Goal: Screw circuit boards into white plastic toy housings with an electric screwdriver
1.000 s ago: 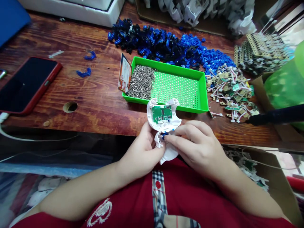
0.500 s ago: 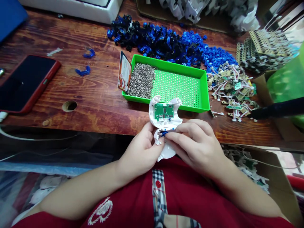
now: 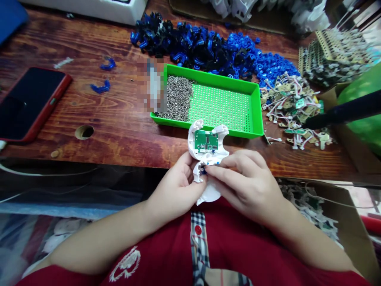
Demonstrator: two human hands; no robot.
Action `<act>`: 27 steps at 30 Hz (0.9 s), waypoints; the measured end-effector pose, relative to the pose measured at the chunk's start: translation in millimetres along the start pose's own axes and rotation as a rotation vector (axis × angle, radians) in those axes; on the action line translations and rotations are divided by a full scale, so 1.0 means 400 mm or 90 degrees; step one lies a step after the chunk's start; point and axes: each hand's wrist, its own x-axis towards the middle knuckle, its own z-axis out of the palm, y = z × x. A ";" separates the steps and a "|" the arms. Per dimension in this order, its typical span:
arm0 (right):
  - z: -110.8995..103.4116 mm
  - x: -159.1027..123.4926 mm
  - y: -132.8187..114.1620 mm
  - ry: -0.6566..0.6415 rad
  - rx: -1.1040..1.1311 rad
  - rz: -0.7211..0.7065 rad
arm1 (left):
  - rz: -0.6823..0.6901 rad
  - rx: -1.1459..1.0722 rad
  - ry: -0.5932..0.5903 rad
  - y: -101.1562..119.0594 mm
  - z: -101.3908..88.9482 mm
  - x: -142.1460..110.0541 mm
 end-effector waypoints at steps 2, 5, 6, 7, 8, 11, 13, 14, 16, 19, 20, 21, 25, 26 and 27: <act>0.000 -0.001 -0.001 -0.020 -0.010 -0.012 | 0.006 0.011 0.004 -0.001 0.000 0.000; 0.001 0.000 -0.004 -0.035 -0.042 -0.018 | 0.012 0.008 -0.001 -0.004 0.002 -0.002; 0.001 0.002 -0.005 -0.038 -0.056 -0.022 | 0.008 0.000 -0.007 -0.004 0.003 -0.002; 0.001 0.003 -0.006 -0.042 -0.070 -0.025 | 0.002 -0.009 -0.012 -0.003 0.004 -0.003; 0.001 0.005 -0.006 -0.045 -0.084 -0.028 | -0.004 -0.018 -0.013 -0.003 0.005 -0.003; 0.001 0.010 -0.002 -0.053 -0.104 -0.044 | -0.013 -0.036 -0.018 -0.001 0.006 -0.004; 0.002 0.012 0.002 -0.047 -0.106 -0.060 | -0.009 -0.040 -0.026 -0.001 0.005 -0.004; 0.002 0.013 0.004 -0.042 -0.105 -0.067 | -0.005 -0.039 -0.028 -0.002 0.004 -0.004; 0.003 0.014 0.006 -0.031 -0.102 -0.076 | 0.007 -0.031 -0.025 -0.004 0.003 -0.004; 0.004 0.014 0.007 -0.026 -0.089 -0.079 | 0.019 -0.026 -0.027 -0.008 0.002 -0.005; 0.004 0.014 0.007 -0.025 -0.083 -0.079 | 0.022 -0.028 -0.029 -0.009 0.002 -0.005; 0.003 0.013 0.007 -0.023 -0.076 -0.078 | 0.025 -0.030 -0.029 -0.009 0.003 -0.005; -0.002 0.012 0.004 -0.002 0.001 -0.036 | 0.030 -0.044 -0.021 -0.011 0.005 -0.005; -0.004 0.011 0.003 0.001 0.026 -0.025 | 0.028 -0.048 -0.023 -0.011 0.005 -0.005; -0.007 0.010 0.002 0.007 0.050 -0.020 | 0.026 -0.054 -0.025 -0.010 0.005 -0.004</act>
